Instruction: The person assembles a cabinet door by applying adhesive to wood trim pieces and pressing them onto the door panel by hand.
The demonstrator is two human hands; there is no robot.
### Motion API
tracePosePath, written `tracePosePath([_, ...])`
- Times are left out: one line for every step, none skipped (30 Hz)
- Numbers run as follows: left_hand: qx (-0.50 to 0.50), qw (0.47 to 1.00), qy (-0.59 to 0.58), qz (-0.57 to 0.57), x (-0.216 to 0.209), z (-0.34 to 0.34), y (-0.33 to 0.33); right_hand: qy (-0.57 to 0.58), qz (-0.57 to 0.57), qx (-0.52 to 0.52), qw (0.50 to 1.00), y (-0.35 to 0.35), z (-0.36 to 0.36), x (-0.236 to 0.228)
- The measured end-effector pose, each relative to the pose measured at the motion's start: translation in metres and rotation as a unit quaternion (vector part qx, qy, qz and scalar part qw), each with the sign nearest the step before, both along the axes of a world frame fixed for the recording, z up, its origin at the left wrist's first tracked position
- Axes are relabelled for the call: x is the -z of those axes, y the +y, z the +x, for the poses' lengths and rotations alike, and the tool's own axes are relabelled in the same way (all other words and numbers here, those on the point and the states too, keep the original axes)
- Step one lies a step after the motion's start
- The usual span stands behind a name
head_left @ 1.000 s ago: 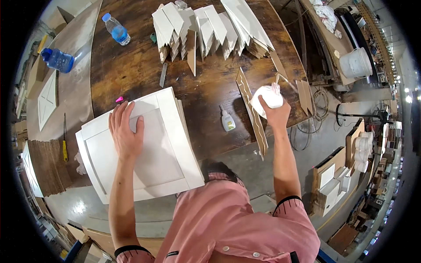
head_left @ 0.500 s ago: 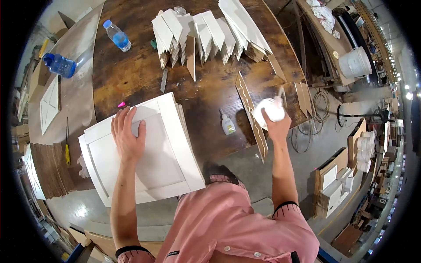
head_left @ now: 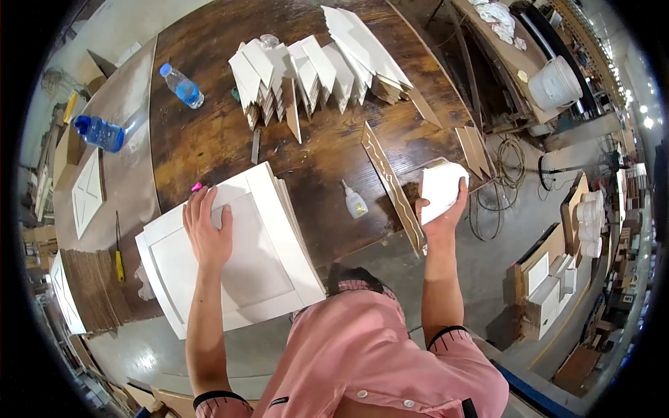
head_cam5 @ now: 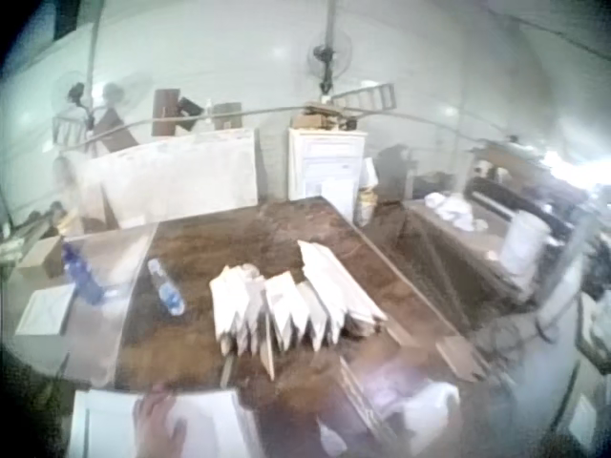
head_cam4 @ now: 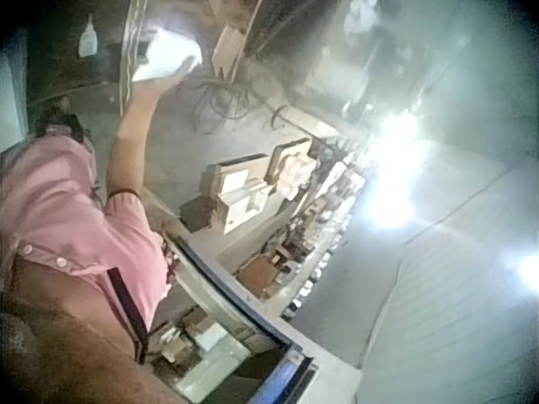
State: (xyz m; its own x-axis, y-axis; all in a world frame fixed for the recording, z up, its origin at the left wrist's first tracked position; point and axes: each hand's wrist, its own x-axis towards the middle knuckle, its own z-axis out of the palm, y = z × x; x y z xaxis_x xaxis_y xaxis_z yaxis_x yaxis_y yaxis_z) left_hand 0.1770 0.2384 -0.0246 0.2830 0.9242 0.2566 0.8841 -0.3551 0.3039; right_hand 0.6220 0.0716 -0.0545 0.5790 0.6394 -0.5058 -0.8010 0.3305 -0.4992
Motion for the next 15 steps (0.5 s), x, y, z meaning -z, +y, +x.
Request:
tracePosePath([0.002,1.000,-0.004,0.000,0.000,0.000,0.000,-0.024,-0.026,0.010,0.999,0.003,0.001,0.001])
tracePosePath([0.004,1.000,-0.008,0.000,0.000,-0.001,0.000,-0.042,-0.046,0.035,0.997,0.010,0.001,0.001])
tracePosePath([0.006,1.000,-0.007,0.006,0.000,-0.001,0.000,-0.087,-0.084,0.033,0.992,0.018,0.002,0.002])
tracePosePath([0.006,1.000,-0.009,0.009,0.000,0.000,0.001,-0.152,-0.082,0.015,0.985,0.027,0.014,0.015])
tracePosePath([0.006,1.000,-0.011,0.012,0.000,0.001,0.001,-0.216,-0.082,-0.002,0.973,0.037,0.027,0.031])
tracePosePath([0.007,1.000,-0.011,0.014,0.002,0.000,0.001,-0.280,-0.145,0.010,0.949,0.051,0.032,0.037])
tracePosePath([0.005,1.000,-0.012,0.014,0.004,-0.002,0.000,-0.327,-0.230,0.014,0.917,0.069,0.025,0.019])
tracePosePath([0.007,1.000,-0.015,0.016,0.003,-0.001,0.001,-0.398,-0.245,0.003,0.884,0.081,0.030,0.024])
tracePosePath([0.007,1.000,-0.017,0.021,0.002,0.001,0.003,-0.467,-0.259,-0.009,0.846,0.092,0.035,0.029])
tracePosePath([0.009,1.000,-0.017,0.020,0.003,0.000,0.002,-0.481,-0.236,-0.012,0.845,0.106,0.031,0.028])
tracePosePath([0.011,1.000,-0.016,0.020,0.002,-0.001,0.002,-0.494,-0.213,-0.016,0.843,0.118,0.027,0.025])
tracePosePath([0.004,1.000,-0.015,0.021,0.000,-0.002,0.002,-0.502,-0.217,-0.033,0.837,0.127,0.026,0.025])
tracePosePath([0.004,1.000,-0.015,0.015,-0.001,-0.001,0.000,-0.510,-0.224,-0.049,0.829,0.134,0.024,0.026])
tracePosePath([0.004,1.000,-0.014,0.009,-0.001,0.000,0.000,-0.512,-0.221,-0.055,0.829,0.140,0.023,0.026])
tracePosePath([-0.001,1.000,-0.014,0.008,-0.003,0.001,0.000,-0.511,-0.223,-0.063,0.828,0.146,0.022,0.027])
